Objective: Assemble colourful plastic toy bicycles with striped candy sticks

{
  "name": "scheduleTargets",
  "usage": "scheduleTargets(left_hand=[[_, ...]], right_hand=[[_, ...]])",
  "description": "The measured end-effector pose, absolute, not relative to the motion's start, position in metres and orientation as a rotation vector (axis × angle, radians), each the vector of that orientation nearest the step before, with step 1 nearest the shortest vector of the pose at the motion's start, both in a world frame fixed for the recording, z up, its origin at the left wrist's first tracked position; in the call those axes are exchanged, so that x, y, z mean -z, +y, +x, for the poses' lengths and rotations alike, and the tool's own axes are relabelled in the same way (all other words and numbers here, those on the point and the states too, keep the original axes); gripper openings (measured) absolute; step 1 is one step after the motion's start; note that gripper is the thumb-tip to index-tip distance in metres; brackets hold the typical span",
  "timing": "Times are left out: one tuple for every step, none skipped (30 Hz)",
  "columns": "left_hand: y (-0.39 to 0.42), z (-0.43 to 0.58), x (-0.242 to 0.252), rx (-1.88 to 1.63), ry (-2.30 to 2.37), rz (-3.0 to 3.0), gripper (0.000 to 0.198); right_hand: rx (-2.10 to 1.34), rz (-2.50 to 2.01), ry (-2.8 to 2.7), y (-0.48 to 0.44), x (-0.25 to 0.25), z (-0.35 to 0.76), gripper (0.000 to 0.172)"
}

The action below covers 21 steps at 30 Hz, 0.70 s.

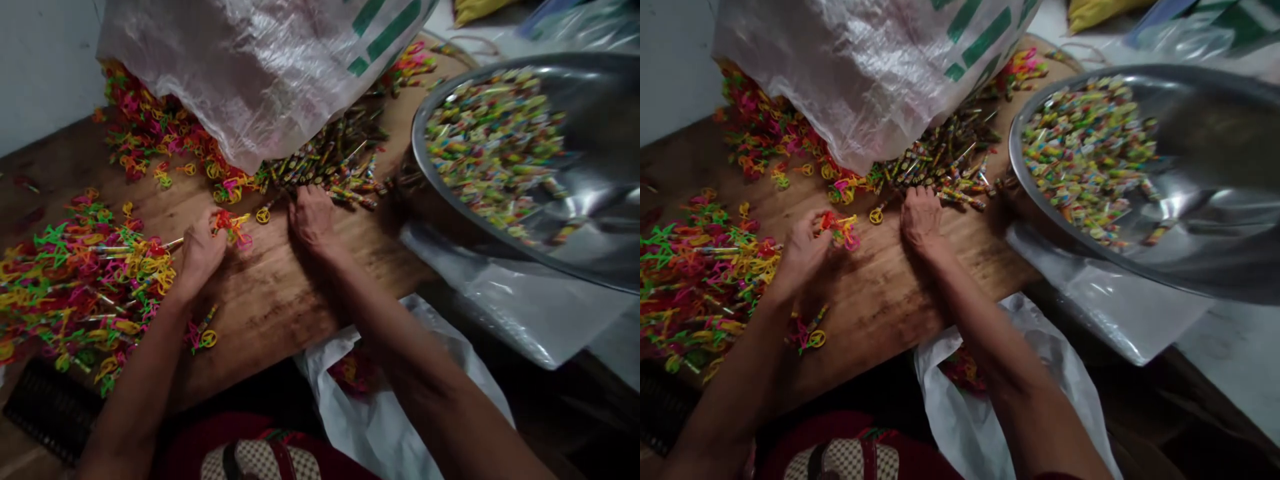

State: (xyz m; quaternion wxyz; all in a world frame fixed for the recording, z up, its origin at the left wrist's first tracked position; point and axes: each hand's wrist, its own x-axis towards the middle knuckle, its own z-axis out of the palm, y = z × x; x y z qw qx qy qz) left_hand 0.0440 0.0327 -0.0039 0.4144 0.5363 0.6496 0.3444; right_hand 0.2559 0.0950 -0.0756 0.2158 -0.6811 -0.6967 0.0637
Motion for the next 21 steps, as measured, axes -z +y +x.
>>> scheduleTargets(left_hand=[[0.024,0.043,0.006,-0.88,1.587,1.221,0.036],[0.016,0.043,0.009,-0.89,1.55,1.111,0.031],[0.01,0.043,0.012,-0.899,1.506,1.015,0.027],[0.004,0.044,0.015,-0.908,1.433,0.921,0.025],[0.0,0.045,0.018,-0.918,1.357,0.839,0.025],[-0.003,0.047,0.02,-0.926,1.291,0.772,0.025],[-0.004,0.05,0.022,-0.931,1.242,0.719,0.024],[-0.005,0.052,0.024,-0.923,1.202,0.677,0.023],[-0.006,0.055,0.025,-0.913,1.172,0.643,0.022],[-0.005,0.058,0.026,-0.899,1.151,0.614,0.021],[-0.004,0.061,0.026,-0.89,1.141,0.589,0.019],[-0.003,0.064,0.025,-0.89,1.14,0.567,0.018],[-0.002,0.067,0.024,-0.895,1.149,0.548,0.017],[-0.002,0.069,0.024,-0.901,1.165,0.536,0.014],[-0.001,0.071,0.023,-0.907,1.184,0.525,0.01],[-0.001,0.072,0.023,-0.907,1.201,0.518,0.007],[-0.001,0.073,0.022,-0.902,1.215,0.515,0.005],[-0.002,0.074,0.022,-0.893,1.226,0.514,0.006],[-0.003,0.075,0.023,-0.887,1.233,0.515,0.008],[-0.004,0.075,0.022,-0.883,1.237,0.516,0.01],[-0.005,0.075,0.022,-0.883,1.238,0.519,0.01]], right_hand=[[-0.193,-1.899,-1.924,0.094,0.078,0.255,0.025],[-0.199,-1.891,-1.912,0.091,0.08,0.255,0.027],[-0.194,-1.861,-1.899,0.085,0.081,0.257,0.028],[-0.186,-1.813,-1.884,0.077,0.082,0.26,0.028],[-0.187,-1.751,-1.869,0.066,0.082,0.263,0.027],[-0.206,-1.679,-1.855,0.055,0.081,0.266,0.026],[-0.242,-1.606,-1.84,0.042,0.08,0.269,0.024],[-0.293,-1.539,-1.824,0.03,0.078,0.27,0.022],[-0.355,-1.485,-1.8,0.018,0.078,0.271,0.019],[-0.425,-1.444,-1.769,0.007,0.078,0.27,0.016],[-0.5,-1.415,-1.724,-0.002,0.079,0.268,0.014],[-0.57,-1.394,-1.66,-0.009,0.081,0.266,0.013],[-0.626,-1.382,-1.582,-0.015,0.084,0.263,0.013],[-0.655,-1.378,-1.497,-0.019,0.087,0.26,0.014],[-0.657,-1.383,-1.419,-0.02,0.09,0.257,0.016],[-0.635,-1.394,-1.359,-0.02,0.093,0.254,0.018],[-0.602,-1.405,-1.322,-0.018,0.095,0.252,0.02],[-0.57,-1.41,-1.313,-0.014,0.096,0.25,0.021],[-0.545,-1.405,-1.322,-0.009,0.096,0.249,0.022],[-0.529,-1.393,-1.338,-0.003,0.095,0.249,0.021],[-0.521,-1.379,-1.352,0.004,0.093,0.249,0.021]])
